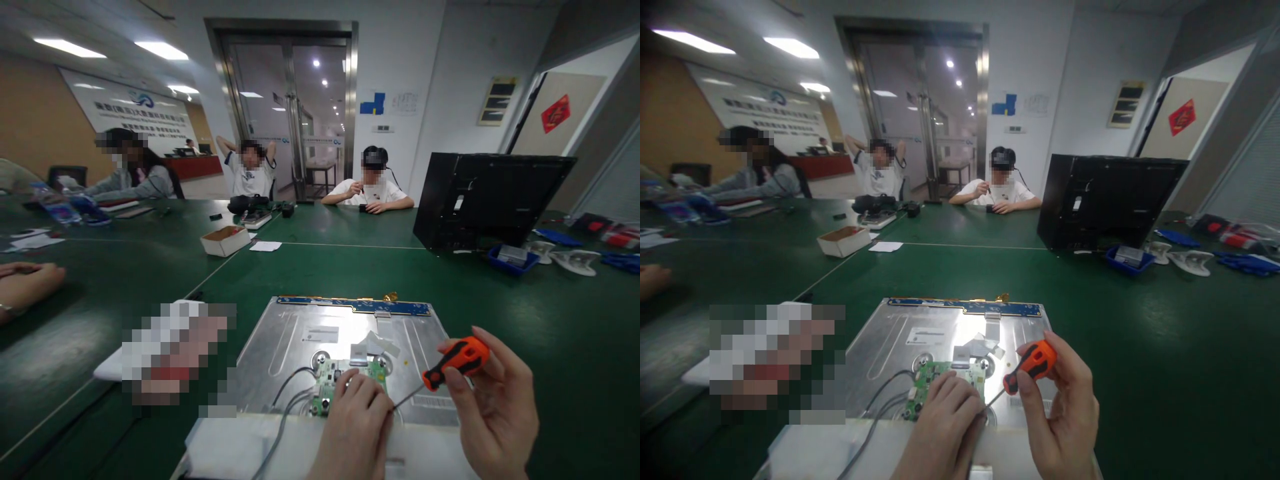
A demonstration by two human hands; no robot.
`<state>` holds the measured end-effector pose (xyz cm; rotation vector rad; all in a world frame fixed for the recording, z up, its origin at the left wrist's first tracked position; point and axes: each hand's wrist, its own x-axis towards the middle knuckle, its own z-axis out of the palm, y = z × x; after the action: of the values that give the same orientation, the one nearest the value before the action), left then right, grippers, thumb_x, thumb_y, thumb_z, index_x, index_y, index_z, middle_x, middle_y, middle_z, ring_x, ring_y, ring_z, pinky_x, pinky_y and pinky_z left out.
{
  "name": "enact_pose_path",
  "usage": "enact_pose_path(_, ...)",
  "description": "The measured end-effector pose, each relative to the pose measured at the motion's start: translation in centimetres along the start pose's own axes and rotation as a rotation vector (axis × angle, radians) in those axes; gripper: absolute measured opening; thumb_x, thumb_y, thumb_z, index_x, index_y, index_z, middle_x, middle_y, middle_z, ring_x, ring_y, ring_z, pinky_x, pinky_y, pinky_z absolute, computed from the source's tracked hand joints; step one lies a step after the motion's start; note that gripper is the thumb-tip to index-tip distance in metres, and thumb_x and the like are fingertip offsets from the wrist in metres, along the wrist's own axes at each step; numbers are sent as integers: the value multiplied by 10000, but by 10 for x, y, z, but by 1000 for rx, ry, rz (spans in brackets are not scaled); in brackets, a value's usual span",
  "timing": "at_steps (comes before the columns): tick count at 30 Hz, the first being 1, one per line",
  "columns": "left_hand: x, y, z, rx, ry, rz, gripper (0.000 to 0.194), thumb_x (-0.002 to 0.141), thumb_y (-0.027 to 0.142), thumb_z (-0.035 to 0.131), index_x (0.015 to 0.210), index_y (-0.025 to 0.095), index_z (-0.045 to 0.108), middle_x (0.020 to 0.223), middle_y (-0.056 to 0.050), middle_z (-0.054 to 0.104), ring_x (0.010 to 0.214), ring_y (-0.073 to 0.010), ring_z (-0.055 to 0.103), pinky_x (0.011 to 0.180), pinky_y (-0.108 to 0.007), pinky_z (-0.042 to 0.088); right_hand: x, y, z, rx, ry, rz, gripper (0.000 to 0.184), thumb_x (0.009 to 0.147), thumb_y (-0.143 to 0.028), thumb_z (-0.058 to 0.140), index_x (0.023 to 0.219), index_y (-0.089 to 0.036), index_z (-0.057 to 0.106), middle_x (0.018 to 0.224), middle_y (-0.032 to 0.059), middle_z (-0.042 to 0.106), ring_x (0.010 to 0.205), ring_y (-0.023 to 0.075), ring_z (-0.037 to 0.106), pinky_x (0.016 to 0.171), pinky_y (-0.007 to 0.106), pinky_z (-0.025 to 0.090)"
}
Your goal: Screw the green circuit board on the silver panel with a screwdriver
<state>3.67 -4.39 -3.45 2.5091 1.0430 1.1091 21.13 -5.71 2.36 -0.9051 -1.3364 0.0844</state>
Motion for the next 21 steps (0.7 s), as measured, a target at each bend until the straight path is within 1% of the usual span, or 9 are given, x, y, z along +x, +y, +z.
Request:
enact_pose_path(6,-2,-3,5,10,33,3,158,784,70,504,847,212,532,850,-47,604,838,-241,545,918,-464,407,5,0,2,26,51,84,471,899,-183,639,1351,-256,531,996,70,690,785,178,712,587,249,632)
enact_pose_path(11,-2,-6,6,24,30,14,180,762,61,488,839,221,517,840,-45,600,826,-244,544,912,-452,400,4,7,3,23,-9,125,436,895,-199,646,1317,-252,550,1007,71,689,806,171,713,629,230,626)
enact_pose_path(15,-4,-8,8,28,22,27,220,690,73,526,851,222,505,837,-42,594,811,-243,539,917,-455,392,3,15,5,23,-47,113,424,907,-186,622,1318,-249,538,960,59,695,774,161,718,591,206,612)
enact_pose_path(17,-4,-8,9,27,27,29,243,666,74,531,858,219,505,845,-41,595,815,-242,537,921,-459,387,2,17,5,14,-50,118,421,914,-196,615,1323,-251,530,951,57,698,790,170,723,582,208,611)
enact_pose_path(21,-2,-6,6,30,80,49,223,679,65,505,847,210,517,828,-36,585,799,-233,528,907,-452,391,-4,16,5,-3,-77,158,417,925,-230,612,1329,-258,515,953,57,702,827,186,726,582,224,609)
